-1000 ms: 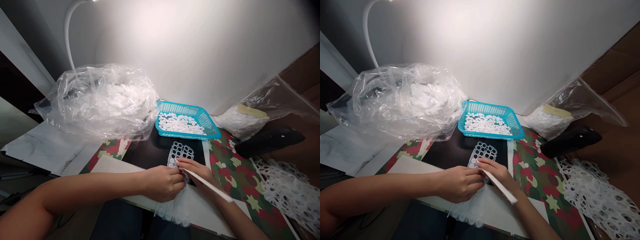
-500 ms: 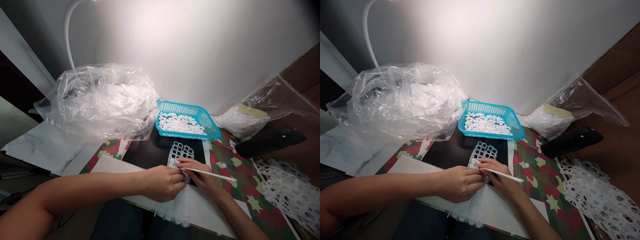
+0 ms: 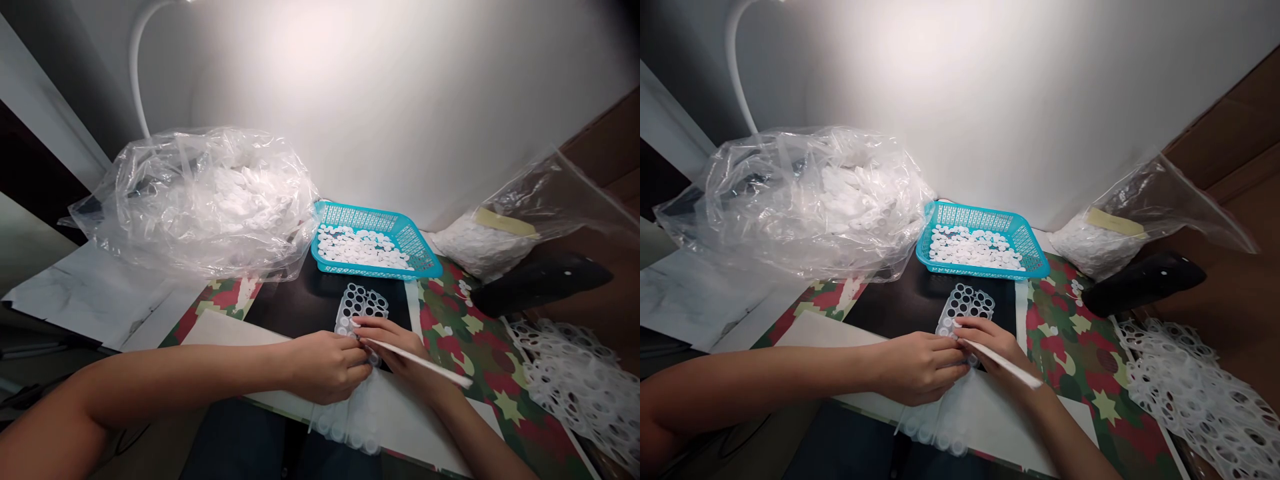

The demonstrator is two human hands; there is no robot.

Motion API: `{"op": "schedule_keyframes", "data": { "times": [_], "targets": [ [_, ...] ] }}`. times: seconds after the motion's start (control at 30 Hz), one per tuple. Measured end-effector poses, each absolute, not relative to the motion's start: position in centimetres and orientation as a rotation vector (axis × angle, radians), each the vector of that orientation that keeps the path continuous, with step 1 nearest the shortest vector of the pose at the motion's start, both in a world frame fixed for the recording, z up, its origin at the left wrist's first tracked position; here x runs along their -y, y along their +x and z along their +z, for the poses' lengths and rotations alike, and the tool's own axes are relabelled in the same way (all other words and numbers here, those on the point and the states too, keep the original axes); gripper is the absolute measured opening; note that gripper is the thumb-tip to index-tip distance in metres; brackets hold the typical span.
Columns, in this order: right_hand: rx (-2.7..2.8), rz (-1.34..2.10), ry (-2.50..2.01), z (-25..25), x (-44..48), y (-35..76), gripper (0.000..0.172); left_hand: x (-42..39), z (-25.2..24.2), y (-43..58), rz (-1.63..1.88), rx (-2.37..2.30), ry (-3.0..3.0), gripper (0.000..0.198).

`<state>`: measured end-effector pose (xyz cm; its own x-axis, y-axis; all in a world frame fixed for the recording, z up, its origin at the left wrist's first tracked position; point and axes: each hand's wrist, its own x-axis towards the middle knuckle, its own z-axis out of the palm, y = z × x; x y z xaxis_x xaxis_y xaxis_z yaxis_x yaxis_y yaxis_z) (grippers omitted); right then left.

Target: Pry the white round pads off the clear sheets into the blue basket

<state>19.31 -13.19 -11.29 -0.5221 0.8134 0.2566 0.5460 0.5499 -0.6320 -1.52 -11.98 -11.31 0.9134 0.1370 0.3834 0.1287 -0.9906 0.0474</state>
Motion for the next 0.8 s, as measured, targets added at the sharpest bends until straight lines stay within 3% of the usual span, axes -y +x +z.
{"op": "schedule_keyframes", "data": {
  "times": [0.13,0.3,0.57,0.8],
  "targets": [
    [2.287,0.654,-1.166,-11.7,13.5,19.2,0.033,12.1,-11.1,-1.5,0.577,-0.222,3.070,0.019],
    [2.427,0.381,-1.080,-12.1,13.6,19.0,0.037,12.1,-11.1,-1.5,0.566,-0.228,3.087,0.015],
    [2.100,0.467,-1.194,-11.7,12.8,18.5,0.027,12.2,-11.7,-1.7,0.561,-0.239,3.052,0.029],
    [1.830,0.420,-1.266,-11.6,12.2,18.8,0.020,12.2,-11.6,-1.8,0.584,-0.232,3.060,0.027]
  ]
}}
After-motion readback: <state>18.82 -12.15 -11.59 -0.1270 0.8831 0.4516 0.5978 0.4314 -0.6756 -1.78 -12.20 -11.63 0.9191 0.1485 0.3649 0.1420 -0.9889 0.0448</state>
